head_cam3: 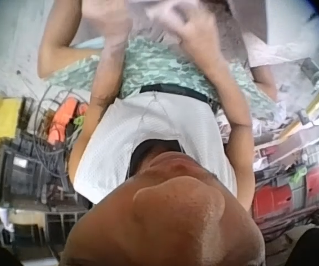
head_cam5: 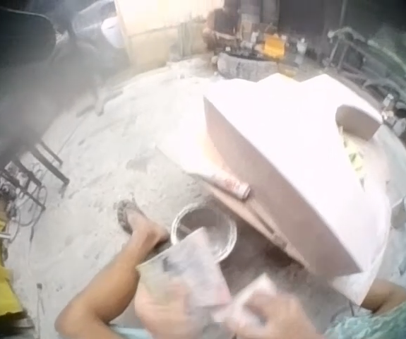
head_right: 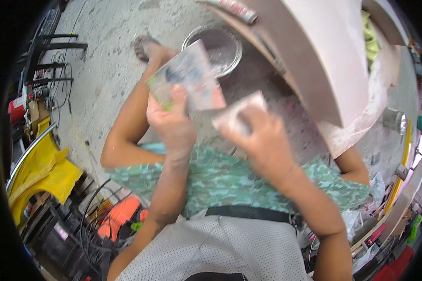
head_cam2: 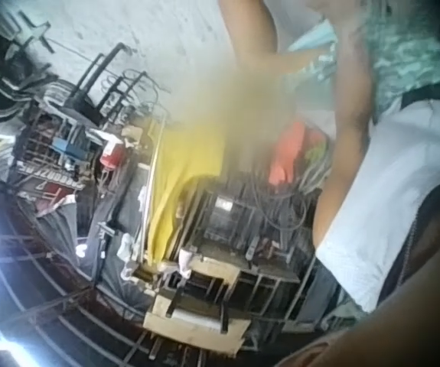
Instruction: Mixing body filler putty and applying it to a car panel before sanding it smooth.
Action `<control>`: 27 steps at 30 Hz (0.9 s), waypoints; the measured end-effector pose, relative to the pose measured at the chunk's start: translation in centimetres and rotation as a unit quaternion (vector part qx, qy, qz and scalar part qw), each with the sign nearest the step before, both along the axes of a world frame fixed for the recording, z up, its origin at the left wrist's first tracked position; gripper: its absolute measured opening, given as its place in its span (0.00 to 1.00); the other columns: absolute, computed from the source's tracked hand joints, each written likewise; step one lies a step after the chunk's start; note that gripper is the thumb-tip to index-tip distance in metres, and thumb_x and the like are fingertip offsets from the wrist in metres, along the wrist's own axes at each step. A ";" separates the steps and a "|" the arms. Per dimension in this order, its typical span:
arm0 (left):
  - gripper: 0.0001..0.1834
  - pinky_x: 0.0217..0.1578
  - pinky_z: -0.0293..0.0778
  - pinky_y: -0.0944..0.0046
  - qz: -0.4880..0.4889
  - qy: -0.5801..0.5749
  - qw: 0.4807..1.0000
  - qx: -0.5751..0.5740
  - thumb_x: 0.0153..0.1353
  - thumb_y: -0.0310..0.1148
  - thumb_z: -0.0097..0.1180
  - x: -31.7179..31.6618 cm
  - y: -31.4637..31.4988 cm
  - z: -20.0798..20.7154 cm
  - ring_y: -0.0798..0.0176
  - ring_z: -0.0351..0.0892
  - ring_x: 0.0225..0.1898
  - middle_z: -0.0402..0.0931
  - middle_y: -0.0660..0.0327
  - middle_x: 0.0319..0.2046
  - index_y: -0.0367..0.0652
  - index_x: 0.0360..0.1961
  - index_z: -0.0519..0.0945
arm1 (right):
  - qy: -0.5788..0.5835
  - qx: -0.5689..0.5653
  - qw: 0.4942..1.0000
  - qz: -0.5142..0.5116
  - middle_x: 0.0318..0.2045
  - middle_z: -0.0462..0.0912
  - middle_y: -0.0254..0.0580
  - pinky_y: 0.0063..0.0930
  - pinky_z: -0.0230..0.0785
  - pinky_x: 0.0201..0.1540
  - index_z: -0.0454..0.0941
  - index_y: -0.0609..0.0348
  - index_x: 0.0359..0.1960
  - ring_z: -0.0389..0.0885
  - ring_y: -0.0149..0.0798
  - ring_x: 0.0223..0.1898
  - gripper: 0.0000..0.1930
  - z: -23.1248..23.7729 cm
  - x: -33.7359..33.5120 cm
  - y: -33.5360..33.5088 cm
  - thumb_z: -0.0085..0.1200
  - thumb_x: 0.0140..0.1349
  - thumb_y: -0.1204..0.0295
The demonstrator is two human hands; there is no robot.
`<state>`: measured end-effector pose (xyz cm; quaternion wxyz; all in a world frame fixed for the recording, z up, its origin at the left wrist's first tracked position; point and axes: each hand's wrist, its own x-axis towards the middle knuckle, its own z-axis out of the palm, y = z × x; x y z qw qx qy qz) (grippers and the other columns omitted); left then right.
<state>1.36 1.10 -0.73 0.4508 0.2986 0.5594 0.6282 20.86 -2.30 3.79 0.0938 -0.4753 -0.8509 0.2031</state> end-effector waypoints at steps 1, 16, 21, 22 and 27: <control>0.14 0.50 0.75 0.63 0.017 -0.137 0.990 -0.006 0.68 0.26 0.60 0.4 1.0 -1.0 0.66 0.80 0.44 0.81 0.59 0.45 0.33 0.52 0.75 | -0.005 -0.039 0.999 -0.001 0.51 0.77 0.51 0.46 0.72 0.51 0.83 0.37 0.57 0.78 0.53 0.55 0.25 -2.3 1.3 -2.1 0.59 0.56 0.74; 0.18 0.53 0.78 0.57 -0.046 -0.274 0.960 -0.042 0.71 0.28 0.57 -0.9 0.8 -0.3 0.59 0.81 0.48 0.79 0.54 0.49 0.31 0.58 0.71 | 0.114 -0.005 0.977 -0.181 0.53 0.72 0.48 0.42 0.67 0.63 0.84 0.47 0.54 0.71 0.53 0.60 0.36 -3.9 1.6 0.3 0.61 0.38 0.90; 0.18 0.53 0.73 0.65 0.055 -0.106 0.993 0.013 0.71 0.30 0.58 -0.6 0.8 0.8 0.68 0.78 0.47 0.80 0.58 0.49 0.33 0.57 0.73 | 0.042 0.102 0.988 -0.109 0.50 0.76 0.45 0.45 0.69 0.59 0.87 0.43 0.51 0.74 0.53 0.56 0.28 5.0 0.5 3.7 0.68 0.44 0.80; 0.17 0.53 0.73 0.65 0.052 -0.078 0.995 0.015 0.71 0.31 0.58 -0.4 1.1 0.5 0.68 0.78 0.47 0.80 0.58 0.49 0.33 0.56 0.73 | 0.020 0.113 0.989 -0.094 0.49 0.77 0.44 0.45 0.69 0.58 0.87 0.43 0.50 0.75 0.53 0.56 0.27 6.0 0.1 4.3 0.67 0.44 0.80; 0.19 0.52 0.73 0.66 0.061 -0.073 0.995 0.001 0.71 0.32 0.58 -0.2 0.6 1.3 0.68 0.77 0.47 0.80 0.57 0.47 0.32 0.56 0.72 | -0.021 0.128 0.991 -0.016 0.50 0.78 0.40 0.44 0.69 0.56 0.87 0.36 0.50 0.74 0.51 0.57 0.24 5.9 -2.2 5.4 0.69 0.47 0.70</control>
